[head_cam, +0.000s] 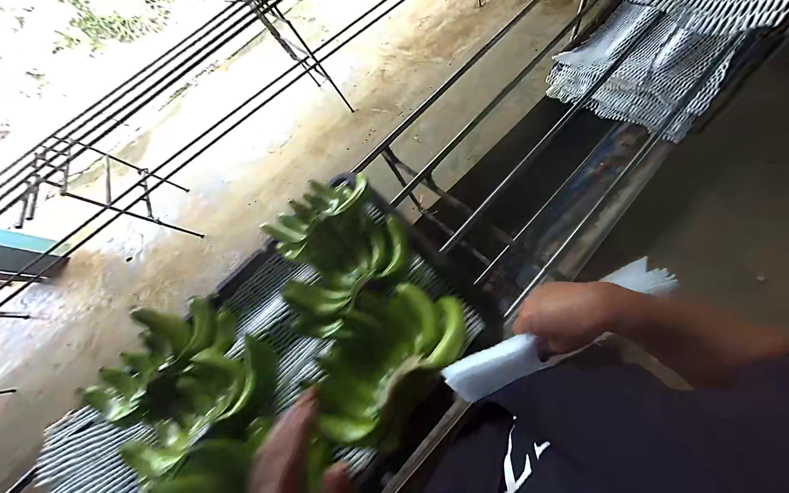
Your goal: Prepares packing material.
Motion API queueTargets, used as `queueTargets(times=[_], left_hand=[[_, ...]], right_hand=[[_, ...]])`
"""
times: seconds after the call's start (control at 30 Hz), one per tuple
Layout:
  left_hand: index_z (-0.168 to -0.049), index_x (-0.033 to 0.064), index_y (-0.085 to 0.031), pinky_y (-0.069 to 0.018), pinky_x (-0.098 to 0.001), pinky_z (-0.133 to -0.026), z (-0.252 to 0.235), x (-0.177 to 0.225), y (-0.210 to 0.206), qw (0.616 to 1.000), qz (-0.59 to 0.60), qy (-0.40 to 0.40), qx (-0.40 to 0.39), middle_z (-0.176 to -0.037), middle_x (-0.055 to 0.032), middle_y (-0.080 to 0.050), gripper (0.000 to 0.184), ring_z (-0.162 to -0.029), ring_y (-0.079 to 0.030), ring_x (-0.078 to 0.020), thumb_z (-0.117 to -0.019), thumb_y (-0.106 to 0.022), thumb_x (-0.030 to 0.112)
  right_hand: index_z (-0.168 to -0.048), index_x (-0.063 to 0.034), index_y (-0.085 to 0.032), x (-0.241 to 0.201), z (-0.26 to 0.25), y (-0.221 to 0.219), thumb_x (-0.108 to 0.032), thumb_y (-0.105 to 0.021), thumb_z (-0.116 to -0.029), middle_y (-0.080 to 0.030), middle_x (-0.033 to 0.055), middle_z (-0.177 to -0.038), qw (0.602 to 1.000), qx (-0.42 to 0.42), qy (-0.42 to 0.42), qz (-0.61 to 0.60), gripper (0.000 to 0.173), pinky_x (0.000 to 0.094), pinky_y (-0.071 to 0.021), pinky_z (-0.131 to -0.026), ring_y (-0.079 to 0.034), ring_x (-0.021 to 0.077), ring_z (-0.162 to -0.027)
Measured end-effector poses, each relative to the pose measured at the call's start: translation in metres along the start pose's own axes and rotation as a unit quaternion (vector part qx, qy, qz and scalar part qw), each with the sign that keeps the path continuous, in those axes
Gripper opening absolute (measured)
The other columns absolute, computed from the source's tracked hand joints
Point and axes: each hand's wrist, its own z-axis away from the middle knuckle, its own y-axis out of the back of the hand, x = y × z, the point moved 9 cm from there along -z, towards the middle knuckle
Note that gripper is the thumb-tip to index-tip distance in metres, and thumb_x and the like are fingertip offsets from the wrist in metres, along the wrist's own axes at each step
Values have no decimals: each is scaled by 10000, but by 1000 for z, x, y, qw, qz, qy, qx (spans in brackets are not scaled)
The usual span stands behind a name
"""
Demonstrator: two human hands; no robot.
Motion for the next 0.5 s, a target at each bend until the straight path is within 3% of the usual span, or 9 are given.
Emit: queueTargets(times=[0.03, 0.07, 0.13, 0.17, 0.23, 0.27, 0.33, 0.4, 0.5], left_hand=[[-1374, 59, -614, -430, -341, -1145, -32, 42, -68, 992, 66, -20, -104, -1410, -75, -629, 588, -1362, -530, -123, -1022, -533, 522], [-1410, 52, -596, -451, -391, -1133, -57, 79, -138, 976, 95, -38, -194, -1412, -88, -631, 688, -1345, -555, -160, -960, -607, 572], [-1481, 5, -508, -505, -510, -1051, -93, 136, -268, 940, 48, -58, -332, -1321, -138, -683, 875, -1236, -649, -284, -798, -817, 456], [-1533, 13, -436, -530, -553, -974, -111, 156, -325, 914, 0, -37, -403, -1213, -151, -725, 935, -1129, -697, -330, -771, -859, 351], [-1616, 119, -298, -518, -649, -843, -134, 177, -409, 818, -63, 56, -569, -1019, -213, -735, 883, -966, -703, -443, -875, -766, 233], [-1604, 166, -329, -498, -678, -841, -143, 188, -436, 775, -56, 85, -624, -997, -242, -723, 791, -961, -688, -478, -916, -717, 194], [-1460, 155, -558, -503, -680, -815, -168, 207, -474, 751, 4, 83, -655, -960, -240, -728, 573, -923, -698, -467, -907, -708, 138], [-1263, 76, -692, -542, -627, -810, -182, 209, -492, 749, 93, 90, -650, -961, -190, -742, 417, -899, -720, -380, -867, -785, 168], [-1126, 3, -708, -558, -530, -789, -187, 204, -508, 739, 158, 149, -638, -919, -157, -728, 390, -850, -705, -284, -853, -823, 256]], right_hand=[[-978, 40, -701, 18, 9, 10, -175, -757, -912, -689, 230, -894, 1000, 9, 13, 9, 232, 644, -493, -799, -669, 438, -892], [-962, 49, -693, 39, 21, 20, -172, -763, -906, -684, 231, -878, 999, 21, 32, 18, 239, 641, -498, -780, -672, 437, -873], [-909, 69, -669, 91, 56, 41, -178, -784, -887, -670, 238, -842, 997, 41, 61, 15, 274, 632, -496, -749, -670, 437, -837], [-902, 77, -656, 123, 77, 53, -187, -791, -881, -661, 244, -835, 997, 42, 68, 7, 297, 626, -488, -746, -664, 439, -831], [-873, 68, -664, 183, 117, 69, -158, -830, -828, -665, 233, -801, 991, 57, 110, -59, 284, 622, -496, -731, -668, 423, -798], [-878, 54, -681, 217, 138, 78, -141, -845, -810, -673, 211, -784, 983, 67, 132, -108, 265, 603, -509, -724, -675, 392, -773], [-978, 46, -748, 314, 179, 116, -87, -829, -824, -736, 165, -860, 955, 133, 131, -229, 219, 507, -570, -816, -719, 284, -820], [-1048, -8, -744, 460, 228, 164, -61, -722, -887, -745, 106, -968, 901, 317, 42, -293, 171, 368, -593, -862, -713, 170, -891], [-1377, 44, -556, 709, 340, 216, -201, -626, -1021, -594, 271, -1356, 863, 490, -59, -113, 438, 446, -475, -1094, -600, 331, -1259]])
